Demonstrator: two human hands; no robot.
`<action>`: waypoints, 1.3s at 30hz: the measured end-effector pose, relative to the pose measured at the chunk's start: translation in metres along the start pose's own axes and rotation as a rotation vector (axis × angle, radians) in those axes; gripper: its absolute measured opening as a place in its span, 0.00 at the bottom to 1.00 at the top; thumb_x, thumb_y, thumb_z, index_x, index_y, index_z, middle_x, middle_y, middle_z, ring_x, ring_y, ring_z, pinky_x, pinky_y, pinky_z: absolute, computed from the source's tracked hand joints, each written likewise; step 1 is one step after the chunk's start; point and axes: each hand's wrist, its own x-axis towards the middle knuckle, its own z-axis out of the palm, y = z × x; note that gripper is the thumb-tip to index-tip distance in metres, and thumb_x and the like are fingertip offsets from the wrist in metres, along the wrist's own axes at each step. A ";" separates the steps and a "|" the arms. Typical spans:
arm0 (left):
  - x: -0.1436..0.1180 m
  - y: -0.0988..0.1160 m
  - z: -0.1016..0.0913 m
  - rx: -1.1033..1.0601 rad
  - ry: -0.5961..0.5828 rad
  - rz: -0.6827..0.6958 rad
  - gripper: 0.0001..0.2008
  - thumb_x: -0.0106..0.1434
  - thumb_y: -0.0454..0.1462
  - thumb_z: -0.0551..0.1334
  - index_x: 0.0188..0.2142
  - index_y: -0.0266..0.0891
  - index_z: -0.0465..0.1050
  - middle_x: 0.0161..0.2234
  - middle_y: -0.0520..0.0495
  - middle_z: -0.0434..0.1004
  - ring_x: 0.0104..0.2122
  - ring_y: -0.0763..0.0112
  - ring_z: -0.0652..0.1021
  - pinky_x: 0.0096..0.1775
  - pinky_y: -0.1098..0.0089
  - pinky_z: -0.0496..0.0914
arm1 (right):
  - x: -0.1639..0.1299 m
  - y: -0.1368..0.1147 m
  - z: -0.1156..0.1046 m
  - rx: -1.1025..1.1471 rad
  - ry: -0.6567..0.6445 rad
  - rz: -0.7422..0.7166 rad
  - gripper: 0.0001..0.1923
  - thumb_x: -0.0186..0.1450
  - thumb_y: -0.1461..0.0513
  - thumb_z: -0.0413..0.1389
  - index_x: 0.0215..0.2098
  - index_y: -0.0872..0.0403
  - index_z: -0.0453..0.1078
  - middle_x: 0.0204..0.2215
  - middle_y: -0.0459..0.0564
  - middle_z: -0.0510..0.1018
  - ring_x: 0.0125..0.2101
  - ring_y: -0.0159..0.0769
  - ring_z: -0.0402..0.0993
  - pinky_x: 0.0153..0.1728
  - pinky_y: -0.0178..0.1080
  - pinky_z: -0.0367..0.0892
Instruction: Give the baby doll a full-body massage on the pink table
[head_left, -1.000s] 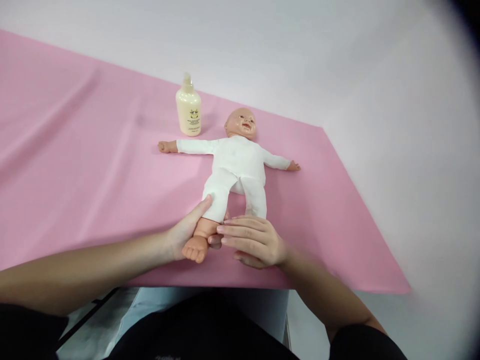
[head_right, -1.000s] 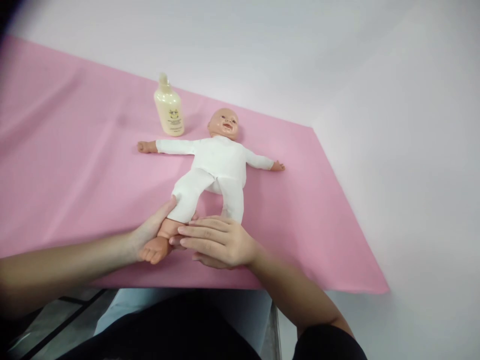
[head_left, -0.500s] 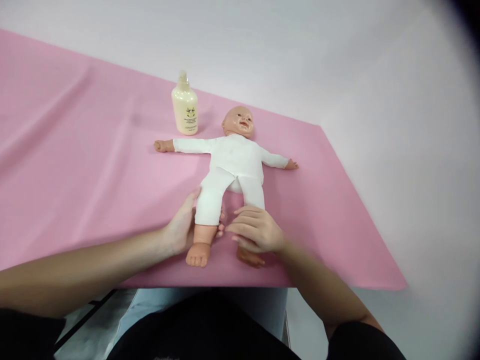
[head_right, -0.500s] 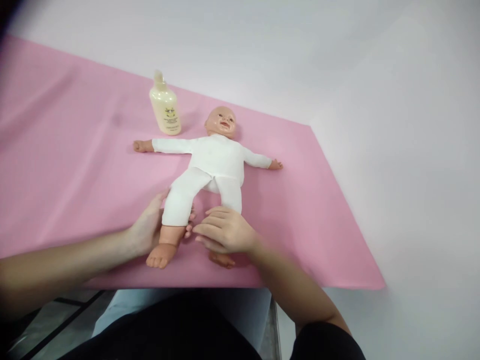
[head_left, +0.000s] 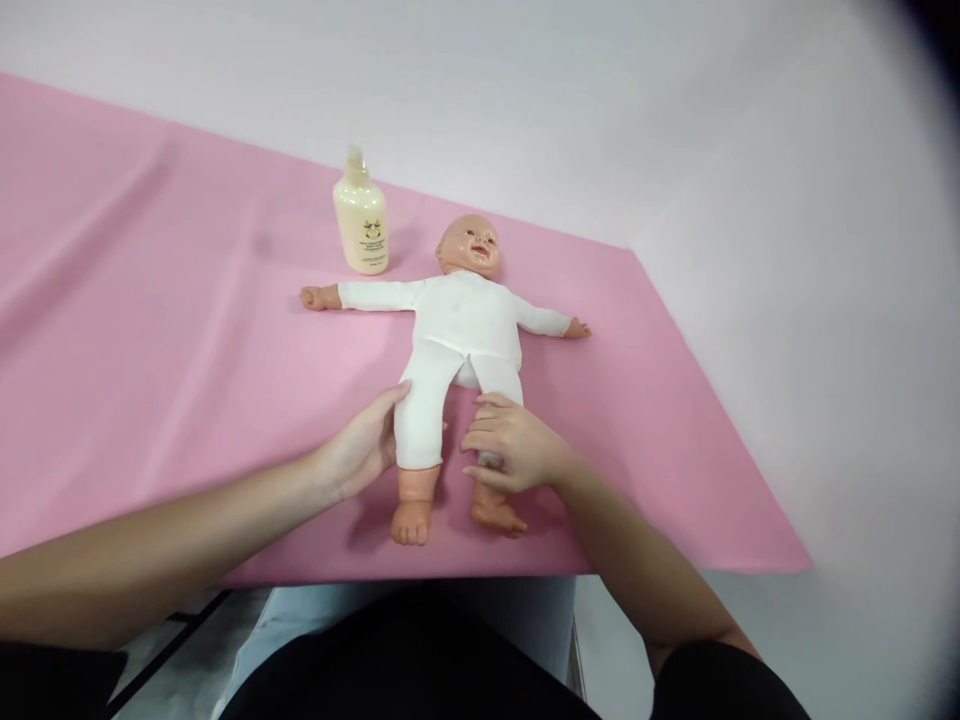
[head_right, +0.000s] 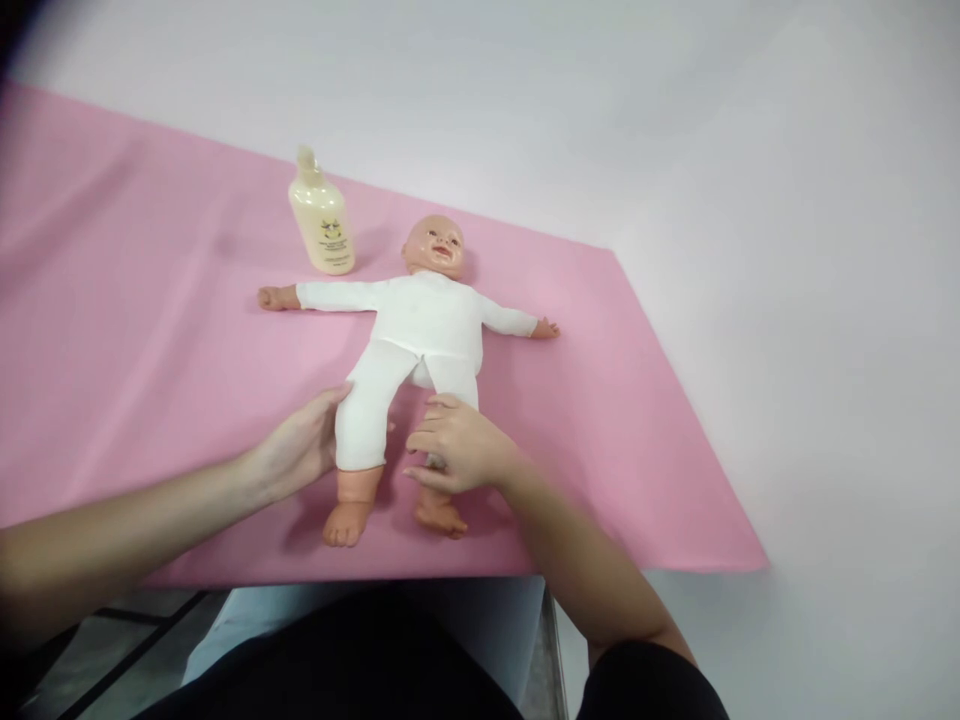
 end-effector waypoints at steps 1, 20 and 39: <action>-0.001 0.001 0.001 0.009 0.016 0.023 0.14 0.64 0.38 0.54 0.44 0.33 0.70 0.36 0.42 0.78 0.35 0.63 0.78 0.38 0.67 0.74 | 0.000 0.000 0.001 -0.011 -0.010 -0.002 0.15 0.65 0.54 0.48 0.29 0.55 0.69 0.23 0.45 0.74 0.29 0.33 0.66 0.51 0.45 0.56; -0.014 -0.004 -0.016 1.400 -0.693 0.973 0.08 0.58 0.36 0.58 0.34 0.45 0.75 0.31 0.47 0.76 0.41 0.59 0.72 0.59 0.49 0.48 | 0.003 -0.008 -0.002 0.000 0.307 0.011 0.12 0.64 0.62 0.47 0.23 0.53 0.61 0.18 0.42 0.65 0.22 0.29 0.61 0.47 0.40 0.65; -0.001 -0.006 -0.017 1.330 -0.961 0.767 0.28 0.51 0.46 0.66 0.53 0.53 0.68 0.51 0.46 0.73 0.48 0.51 0.71 0.56 0.52 0.55 | 0.003 -0.016 0.005 0.081 0.463 0.097 0.10 0.64 0.64 0.44 0.26 0.53 0.62 0.22 0.45 0.71 0.26 0.30 0.66 0.48 0.42 0.64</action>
